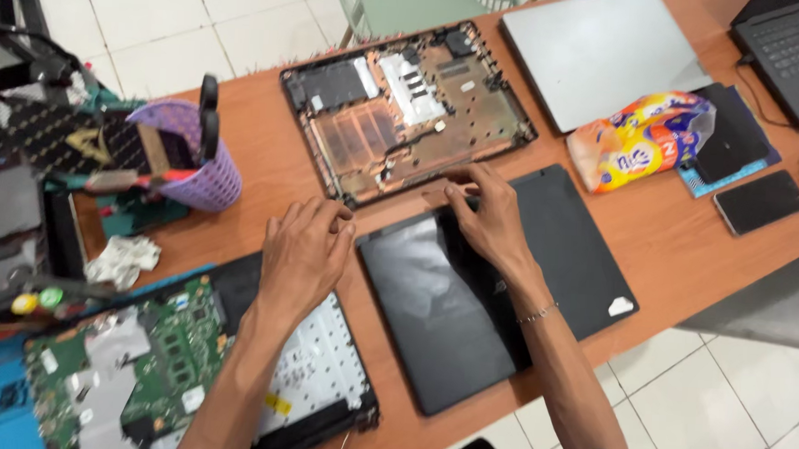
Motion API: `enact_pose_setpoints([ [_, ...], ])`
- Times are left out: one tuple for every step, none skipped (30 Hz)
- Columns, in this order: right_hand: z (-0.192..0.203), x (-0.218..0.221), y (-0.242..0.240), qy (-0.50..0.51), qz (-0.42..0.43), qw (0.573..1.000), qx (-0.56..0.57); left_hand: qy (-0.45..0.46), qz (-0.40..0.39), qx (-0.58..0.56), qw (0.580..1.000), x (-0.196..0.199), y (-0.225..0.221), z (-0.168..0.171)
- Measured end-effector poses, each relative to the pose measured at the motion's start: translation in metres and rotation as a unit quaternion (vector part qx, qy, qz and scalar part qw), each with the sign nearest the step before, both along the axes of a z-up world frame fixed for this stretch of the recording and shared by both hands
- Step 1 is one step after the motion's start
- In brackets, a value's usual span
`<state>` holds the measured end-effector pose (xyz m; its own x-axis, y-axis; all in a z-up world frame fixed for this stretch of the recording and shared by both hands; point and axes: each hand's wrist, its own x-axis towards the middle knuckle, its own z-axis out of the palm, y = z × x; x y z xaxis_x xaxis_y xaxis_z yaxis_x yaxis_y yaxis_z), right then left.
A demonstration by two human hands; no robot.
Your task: The person works on the internal components of a laptop, handling small cables and connectors inside the chassis by hand.
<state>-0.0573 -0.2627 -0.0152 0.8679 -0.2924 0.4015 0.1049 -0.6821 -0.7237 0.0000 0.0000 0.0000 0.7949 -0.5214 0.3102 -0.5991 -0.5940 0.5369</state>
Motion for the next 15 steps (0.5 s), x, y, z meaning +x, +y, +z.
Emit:
enact_pose_setpoints([
  [0.001,0.01,-0.009,-0.016,-0.003,0.999,-0.029,-0.013,-0.001,-0.009,1.0,0.007,-0.011,0.0],
  [0.002,0.019,-0.018,-0.01,-0.007,0.999,-0.034,-0.042,0.002,-0.012,0.999,0.013,-0.022,-0.001],
  [0.003,0.029,-0.024,-0.003,-0.009,0.999,-0.038,-0.071,0.006,-0.014,0.997,0.019,-0.032,-0.003],
  [0.002,0.039,-0.031,0.005,-0.011,0.999,-0.042,-0.099,0.01,-0.016,0.995,0.025,-0.041,-0.004],
  [0.002,0.048,-0.037,0.01,-0.006,0.999,-0.042,-0.084,0.018,-0.009,0.996,0.03,-0.049,-0.007],
  [0.0,0.057,-0.043,0.016,-0.001,0.999,-0.041,-0.068,0.025,-0.002,0.997,0.034,-0.056,-0.009],
  [-0.002,0.065,-0.048,0.021,0.004,0.999,-0.04,-0.053,0.032,0.006,0.998,0.039,-0.062,-0.011],
  [-0.004,0.073,-0.051,0.031,0.011,0.998,-0.048,-0.063,0.039,0.01,0.997,0.043,-0.068,-0.013],
  [-0.007,0.079,-0.054,0.041,0.016,0.997,-0.057,-0.072,0.045,0.014,0.996,0.046,-0.073,-0.014],
  [-0.009,0.086,-0.057,0.051,0.022,0.996,-0.065,-0.081,0.052,0.018,0.995,0.048,-0.078,-0.014],
  [-0.011,0.09,-0.058,0.056,0.025,0.995,-0.079,-0.061,0.058,0.024,0.996,0.05,-0.081,-0.014],
  [-0.013,0.093,-0.059,0.06,0.029,0.994,-0.092,-0.04,0.064,0.029,0.997,0.051,-0.084,-0.012],
  [-0.014,0.096,-0.059,0.065,0.032,0.992,-0.105,-0.019,0.07,0.035,0.997,0.052,-0.086,-0.011],
  [-0.014,0.098,-0.06,0.069,0.028,0.992,-0.105,-0.01,0.072,0.037,0.997,0.053,-0.088,-0.009],
  [-0.013,0.099,-0.059,0.073,0.025,0.992,-0.104,0.0,0.075,0.04,0.996,0.054,-0.089,-0.007],
])
